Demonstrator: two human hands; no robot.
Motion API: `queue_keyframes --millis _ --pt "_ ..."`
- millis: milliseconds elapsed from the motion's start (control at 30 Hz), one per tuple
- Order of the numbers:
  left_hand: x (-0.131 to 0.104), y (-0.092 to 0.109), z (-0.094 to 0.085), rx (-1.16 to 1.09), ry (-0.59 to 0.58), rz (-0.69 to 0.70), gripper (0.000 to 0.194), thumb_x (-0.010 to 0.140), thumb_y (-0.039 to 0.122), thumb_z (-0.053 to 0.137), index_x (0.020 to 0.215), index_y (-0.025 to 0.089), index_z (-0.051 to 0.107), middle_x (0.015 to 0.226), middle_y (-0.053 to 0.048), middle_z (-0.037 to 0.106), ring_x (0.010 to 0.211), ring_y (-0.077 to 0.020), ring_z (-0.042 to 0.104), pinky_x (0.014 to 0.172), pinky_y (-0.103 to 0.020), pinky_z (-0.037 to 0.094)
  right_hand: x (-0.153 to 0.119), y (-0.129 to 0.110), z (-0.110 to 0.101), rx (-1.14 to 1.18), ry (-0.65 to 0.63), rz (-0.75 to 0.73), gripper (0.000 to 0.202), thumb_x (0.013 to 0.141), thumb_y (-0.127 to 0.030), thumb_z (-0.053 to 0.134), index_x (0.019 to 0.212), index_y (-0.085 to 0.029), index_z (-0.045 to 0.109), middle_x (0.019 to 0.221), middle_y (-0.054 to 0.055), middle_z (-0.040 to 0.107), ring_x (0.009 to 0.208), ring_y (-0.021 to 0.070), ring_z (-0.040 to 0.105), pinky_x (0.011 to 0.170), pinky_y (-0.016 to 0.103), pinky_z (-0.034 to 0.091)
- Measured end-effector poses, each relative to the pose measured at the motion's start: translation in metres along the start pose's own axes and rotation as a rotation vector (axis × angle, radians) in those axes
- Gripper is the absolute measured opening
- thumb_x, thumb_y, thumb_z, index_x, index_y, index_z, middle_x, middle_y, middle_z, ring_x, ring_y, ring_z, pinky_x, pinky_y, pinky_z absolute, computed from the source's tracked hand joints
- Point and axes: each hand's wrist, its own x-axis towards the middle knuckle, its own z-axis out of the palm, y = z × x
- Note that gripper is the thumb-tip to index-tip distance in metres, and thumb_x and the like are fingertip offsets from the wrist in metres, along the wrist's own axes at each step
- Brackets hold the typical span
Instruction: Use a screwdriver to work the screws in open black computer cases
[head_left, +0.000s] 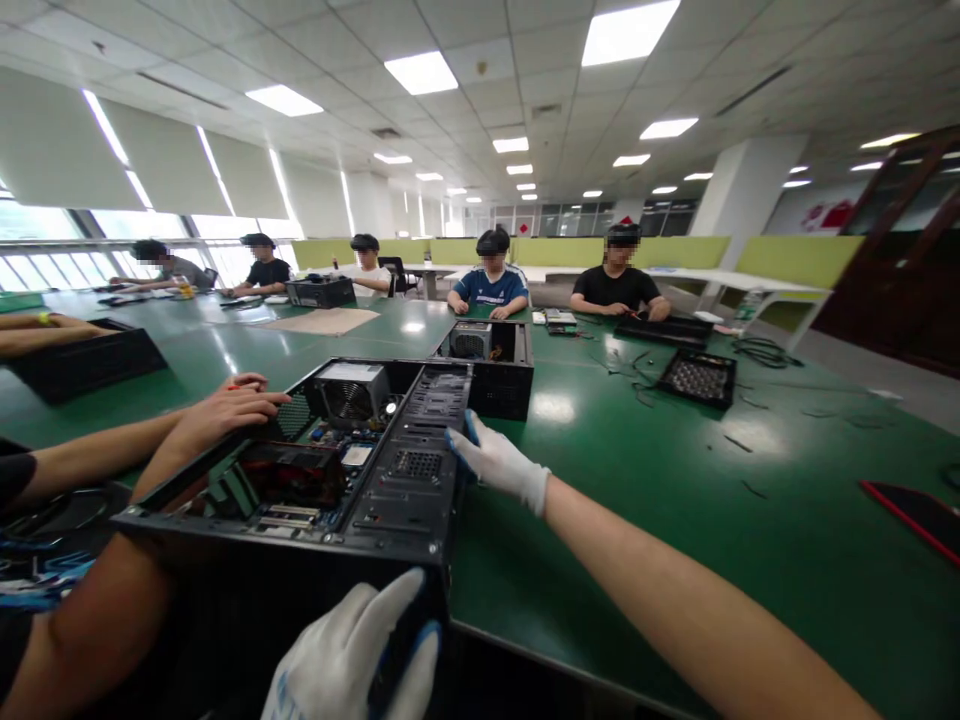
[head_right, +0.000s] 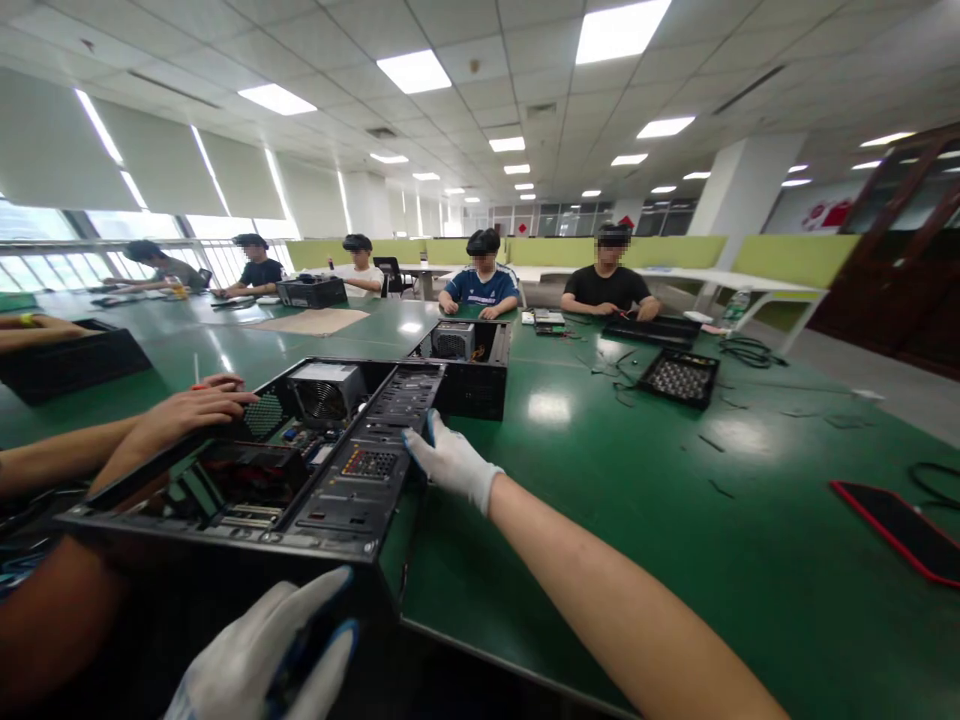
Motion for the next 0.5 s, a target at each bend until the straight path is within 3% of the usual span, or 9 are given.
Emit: queue_keyframes --millis 100,200,267,367,500 --pt "-0.005 0.003 0.024 -0.103 -0.037 -0.080 0.034 0.102 0.049 0.055 0.123 0.025 0.066 0.093 -0.005 0.077 0.079 -0.0198 0.077 0.067 -0.026 0.064 0.038 0.004 0.004 -0.083 -0.069 -0.022 0.072 0.103 -0.070 0.035 0.152 -0.019 0.050 0.123 0.011 0.076 0.106 0.0250 0.073 0.096 0.035 0.053" --pt "-0.020 0.002 0.051 -0.154 -0.052 -0.208 0.033 0.102 0.051 0.054 0.116 0.025 0.070 0.099 -0.007 0.078 0.088 -0.0226 0.078 0.075 -0.030 0.065 0.063 0.012 -0.004 -0.224 -0.118 -0.016 0.068 0.103 -0.071 0.033 0.137 -0.021 0.064 0.107 0.008 0.079 0.090 0.0236 0.073 0.088 0.033 0.054" --pt "-0.031 0.000 0.066 -0.171 -0.051 -0.257 0.033 0.101 0.051 0.055 0.116 0.025 0.070 0.104 -0.008 0.079 0.097 -0.0254 0.078 0.080 -0.033 0.066 0.075 0.023 -0.016 -0.355 -0.091 0.009 0.066 0.102 -0.067 0.039 0.138 -0.018 0.063 0.120 0.013 0.075 0.105 0.0262 0.071 0.096 0.034 0.051" --pt "-0.036 -0.004 0.085 -0.236 -0.061 -0.272 0.030 0.101 0.048 0.058 0.117 0.026 0.070 0.107 -0.007 0.079 0.098 -0.0246 0.078 0.082 -0.033 0.066 0.093 0.045 -0.037 -0.569 -0.001 0.069 0.071 0.098 -0.059 0.051 0.150 -0.010 0.052 0.148 0.023 0.057 0.136 0.0354 0.054 0.113 0.041 0.040" --pt "-0.019 -0.002 0.114 -0.358 -0.114 -0.281 0.021 0.101 0.038 0.058 0.112 0.024 0.069 0.099 -0.006 0.077 0.088 -0.0208 0.077 0.078 -0.031 0.064 0.115 0.072 -0.058 -0.783 0.083 0.153 0.077 0.095 -0.054 0.053 0.155 -0.008 0.044 0.159 0.027 0.043 0.146 0.0424 0.039 0.116 0.054 0.033"
